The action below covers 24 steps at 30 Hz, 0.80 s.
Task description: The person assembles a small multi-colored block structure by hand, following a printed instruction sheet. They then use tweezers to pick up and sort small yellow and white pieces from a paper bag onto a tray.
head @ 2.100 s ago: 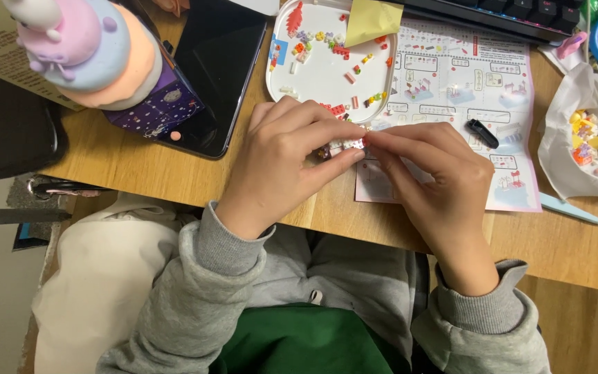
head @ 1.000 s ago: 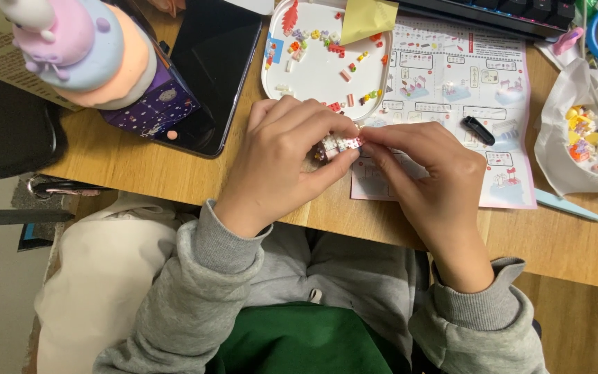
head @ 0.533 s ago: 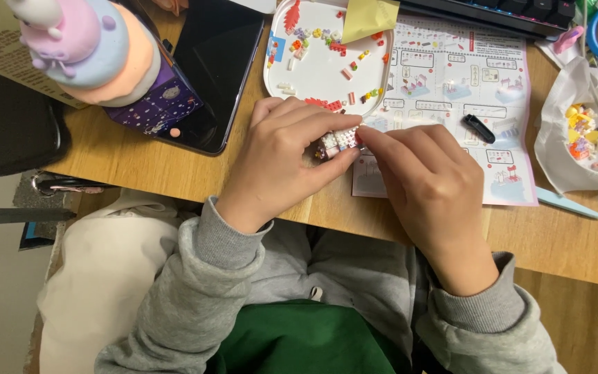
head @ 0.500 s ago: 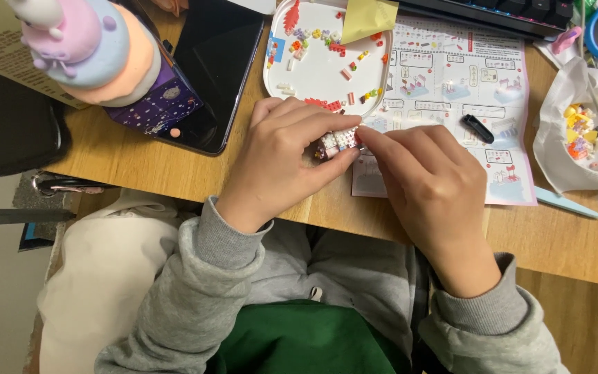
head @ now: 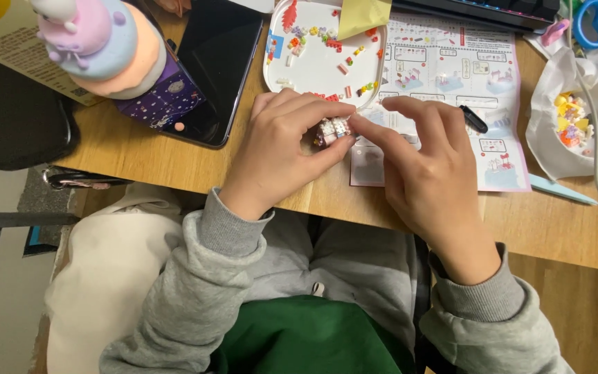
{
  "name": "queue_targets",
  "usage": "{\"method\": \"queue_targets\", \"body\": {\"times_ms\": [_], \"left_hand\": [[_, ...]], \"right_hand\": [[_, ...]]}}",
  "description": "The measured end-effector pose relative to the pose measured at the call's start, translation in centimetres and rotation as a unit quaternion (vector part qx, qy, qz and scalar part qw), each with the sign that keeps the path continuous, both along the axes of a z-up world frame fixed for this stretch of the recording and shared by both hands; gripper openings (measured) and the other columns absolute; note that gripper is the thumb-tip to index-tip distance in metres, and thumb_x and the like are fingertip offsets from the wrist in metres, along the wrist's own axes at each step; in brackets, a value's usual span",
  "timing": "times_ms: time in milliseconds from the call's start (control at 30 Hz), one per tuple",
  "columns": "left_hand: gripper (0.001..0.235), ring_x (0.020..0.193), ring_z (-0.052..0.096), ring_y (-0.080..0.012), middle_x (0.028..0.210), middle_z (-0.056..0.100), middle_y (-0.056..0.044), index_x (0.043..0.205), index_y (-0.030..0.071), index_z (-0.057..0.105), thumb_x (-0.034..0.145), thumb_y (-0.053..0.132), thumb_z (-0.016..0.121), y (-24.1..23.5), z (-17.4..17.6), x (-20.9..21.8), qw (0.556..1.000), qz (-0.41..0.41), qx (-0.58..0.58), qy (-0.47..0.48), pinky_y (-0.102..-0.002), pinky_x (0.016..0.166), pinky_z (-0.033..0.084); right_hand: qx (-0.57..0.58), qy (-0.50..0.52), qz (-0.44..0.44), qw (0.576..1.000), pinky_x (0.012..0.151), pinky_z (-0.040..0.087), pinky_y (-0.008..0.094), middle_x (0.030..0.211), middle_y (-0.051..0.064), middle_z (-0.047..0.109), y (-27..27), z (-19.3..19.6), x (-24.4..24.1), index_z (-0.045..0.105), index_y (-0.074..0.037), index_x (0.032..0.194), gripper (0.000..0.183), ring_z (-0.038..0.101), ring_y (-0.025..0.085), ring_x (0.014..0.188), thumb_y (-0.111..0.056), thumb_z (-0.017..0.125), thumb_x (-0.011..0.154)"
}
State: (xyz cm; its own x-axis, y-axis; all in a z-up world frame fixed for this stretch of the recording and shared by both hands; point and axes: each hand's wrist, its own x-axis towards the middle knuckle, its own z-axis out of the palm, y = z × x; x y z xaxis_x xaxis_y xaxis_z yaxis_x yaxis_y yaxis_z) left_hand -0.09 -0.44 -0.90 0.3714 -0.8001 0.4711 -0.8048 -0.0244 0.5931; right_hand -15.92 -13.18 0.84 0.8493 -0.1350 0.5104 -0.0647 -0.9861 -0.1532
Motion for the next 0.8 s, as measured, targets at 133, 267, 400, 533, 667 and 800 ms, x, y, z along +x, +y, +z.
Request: {"method": "queue_targets", "body": {"times_ms": [133, 267, 400, 533, 667, 800], "left_hand": [[0.022, 0.097, 0.063, -0.0176, 0.102, 0.072, 0.002, 0.107, 0.018, 0.070, 0.087, 0.024, 0.073, -0.2, 0.1, 0.1, 1.000, -0.001, -0.003, -0.008, -0.034, 0.086, 0.037], [0.020, 0.094, 0.062, -0.0174, 0.099, 0.072, 0.002, 0.107, 0.016, 0.071, 0.090, 0.027, 0.073, 0.0, 0.0, 0.1, 1.000, -0.007, -0.013, -0.027, -0.035, 0.085, 0.037], [0.016, 0.096, 0.060, -0.0206, 0.108, 0.066, 0.000, 0.109, 0.017, 0.070, 0.093, 0.019, 0.072, 0.4, 0.3, 0.1, 0.995, -0.013, -0.049, -0.086, -0.037, 0.082, 0.041], [0.017, 0.097, 0.059, -0.0238, 0.111, 0.067, -0.002, 0.109, 0.020, 0.073, 0.092, 0.024, 0.074, 0.7, 0.4, -0.2, 0.971, 0.002, -0.050, -0.235, -0.040, 0.084, 0.039], [0.026, 0.099, 0.060, -0.0251, 0.118, 0.068, -0.004, 0.121, 0.018, 0.070, 0.097, 0.029, 0.071, 1.2, 0.4, 0.3, 0.957, -0.012, -0.025, -0.290, -0.039, 0.088, 0.041], [0.027, 0.099, 0.060, -0.0219, 0.120, 0.068, -0.001, 0.123, 0.016, 0.069, 0.098, 0.027, 0.069, 1.2, 0.4, 0.5, 0.954, -0.015, -0.017, -0.298, -0.037, 0.088, 0.039]], "right_hand": [[-0.015, 0.001, 0.016, 1.000, 0.087, 0.049, 0.047, 0.125, 0.017, 0.056, -0.4, 0.4, -0.1, 0.063, -0.014, 0.129, 0.049, 0.050, 0.038, 0.100, 0.013, 0.052, 0.090], [0.176, 0.033, 0.036, 0.983, 0.106, 0.032, 0.046, 0.137, 0.019, 0.046, -1.3, 1.1, -0.8, 0.050, -0.007, 0.140, 0.046, 0.044, 0.034, 0.119, 0.007, 0.049, 0.096], [0.246, -0.050, -0.011, 0.968, 0.092, 0.042, 0.037, 0.128, 0.021, 0.052, -2.3, 2.3, -1.5, 0.046, 0.001, 0.141, 0.044, 0.050, 0.030, 0.110, 0.018, 0.041, 0.100], [0.256, -0.096, -0.042, 0.961, 0.088, 0.045, 0.035, 0.121, 0.021, 0.058, -3.5, 1.6, -1.8, 0.052, 0.004, 0.135, 0.033, 0.058, 0.028, 0.111, 0.010, 0.044, 0.103], [0.277, -0.094, -0.042, 0.955, 0.088, 0.047, 0.034, 0.119, 0.020, 0.058, -3.2, 1.6, -1.5, 0.056, 0.005, 0.131, 0.030, 0.061, 0.028, 0.113, 0.007, 0.044, 0.104], [0.284, -0.088, -0.044, 0.954, 0.089, 0.046, 0.034, 0.118, 0.020, 0.058, -3.3, 1.7, -1.4, 0.056, 0.005, 0.131, 0.030, 0.062, 0.028, 0.113, 0.008, 0.044, 0.104]]}}
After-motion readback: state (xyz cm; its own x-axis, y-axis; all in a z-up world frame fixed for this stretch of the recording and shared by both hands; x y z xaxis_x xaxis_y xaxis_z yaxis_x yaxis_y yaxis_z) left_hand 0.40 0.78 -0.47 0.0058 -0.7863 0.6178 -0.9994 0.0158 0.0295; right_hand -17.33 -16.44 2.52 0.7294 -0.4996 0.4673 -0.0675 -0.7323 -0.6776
